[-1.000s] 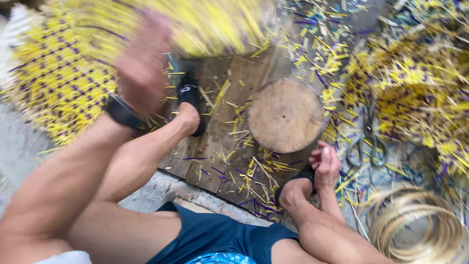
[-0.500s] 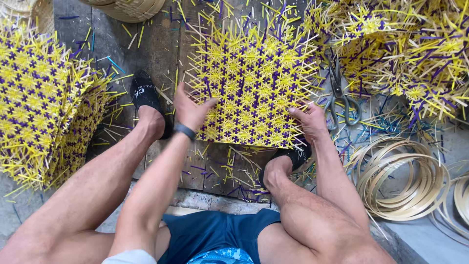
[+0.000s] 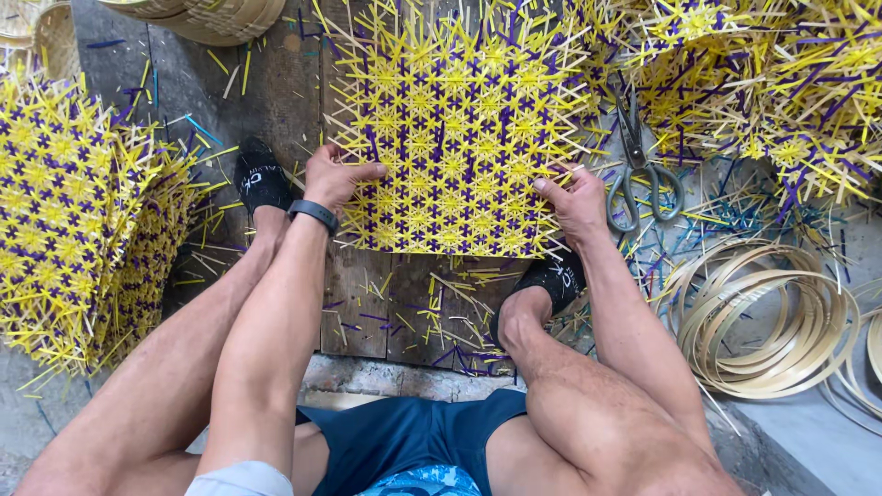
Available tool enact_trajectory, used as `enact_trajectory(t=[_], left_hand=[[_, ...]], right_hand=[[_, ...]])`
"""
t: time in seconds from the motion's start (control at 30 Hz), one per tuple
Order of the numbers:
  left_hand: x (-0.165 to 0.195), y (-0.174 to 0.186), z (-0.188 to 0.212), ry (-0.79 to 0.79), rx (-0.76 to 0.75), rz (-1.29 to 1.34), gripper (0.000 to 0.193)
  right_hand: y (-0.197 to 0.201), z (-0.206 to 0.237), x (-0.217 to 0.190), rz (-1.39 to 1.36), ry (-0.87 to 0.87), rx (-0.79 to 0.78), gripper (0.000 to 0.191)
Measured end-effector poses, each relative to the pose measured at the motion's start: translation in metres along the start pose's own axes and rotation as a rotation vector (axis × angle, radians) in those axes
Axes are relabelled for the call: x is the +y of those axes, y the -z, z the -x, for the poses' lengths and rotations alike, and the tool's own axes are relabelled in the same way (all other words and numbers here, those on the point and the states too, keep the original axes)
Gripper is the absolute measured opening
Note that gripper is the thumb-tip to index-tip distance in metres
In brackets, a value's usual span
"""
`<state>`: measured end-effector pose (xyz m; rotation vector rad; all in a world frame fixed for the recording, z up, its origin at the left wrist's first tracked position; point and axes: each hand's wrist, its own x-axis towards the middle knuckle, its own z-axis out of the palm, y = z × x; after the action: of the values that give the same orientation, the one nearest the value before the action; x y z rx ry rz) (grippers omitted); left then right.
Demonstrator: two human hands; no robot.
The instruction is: The person sits on the floor and repeatedly trims the protruding ends of woven yellow and purple strips on round bamboo baskets using shears. The person flips each basket, cuts the excess material, and stacks the finished pieces.
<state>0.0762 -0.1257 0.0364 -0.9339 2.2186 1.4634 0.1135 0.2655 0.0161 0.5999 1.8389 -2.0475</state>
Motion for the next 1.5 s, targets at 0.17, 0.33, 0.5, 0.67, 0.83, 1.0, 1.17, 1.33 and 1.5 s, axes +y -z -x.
enact_trajectory(t=[0.17,0.33,0.5,0.67,0.83,1.0,1.17,1.33,1.5], left_hand=[[0.027,-0.024,0.055,-0.742,0.233,-0.695,0.116],[0.049,-0.065,0.089,-0.828,-0.466,-1.134,0.131],[0.051,-0.072,0.093,-0.82,-0.454,-1.216,0.126],[0.049,-0.076,0.093,-0.807,-0.45,-1.274,0.123],[0.044,-0.077,0.097,-0.815,-0.421,-1.233,0.116],[0.036,-0.074,0.106,-0.861,-0.449,-1.151,0.118],[0.031,-0.067,0.122,-0.926,-0.445,-1.142,0.116],[0.031,-0.066,0.13,-0.906,-0.441,-1.163,0.114],[0.032,-0.067,0.131,-0.903,-0.438,-1.169,0.115]], right_hand=[[-0.004,0.006,-0.006,0.065,-0.02,-0.005,0.031],[-0.009,0.009,-0.01,0.052,-0.022,0.0,0.031],[-0.007,0.008,-0.01,0.036,-0.055,-0.031,0.028],[-0.001,0.008,-0.008,0.082,-0.069,-0.032,0.026],[-0.003,0.013,-0.001,-0.006,-0.063,-0.004,0.033],[0.048,0.061,0.017,0.14,0.303,0.394,0.035],[0.169,0.158,0.029,0.583,0.469,0.94,0.03],[0.224,0.237,0.052,1.117,0.206,1.009,0.041],[0.222,0.254,0.089,1.396,0.188,0.864,0.014]])
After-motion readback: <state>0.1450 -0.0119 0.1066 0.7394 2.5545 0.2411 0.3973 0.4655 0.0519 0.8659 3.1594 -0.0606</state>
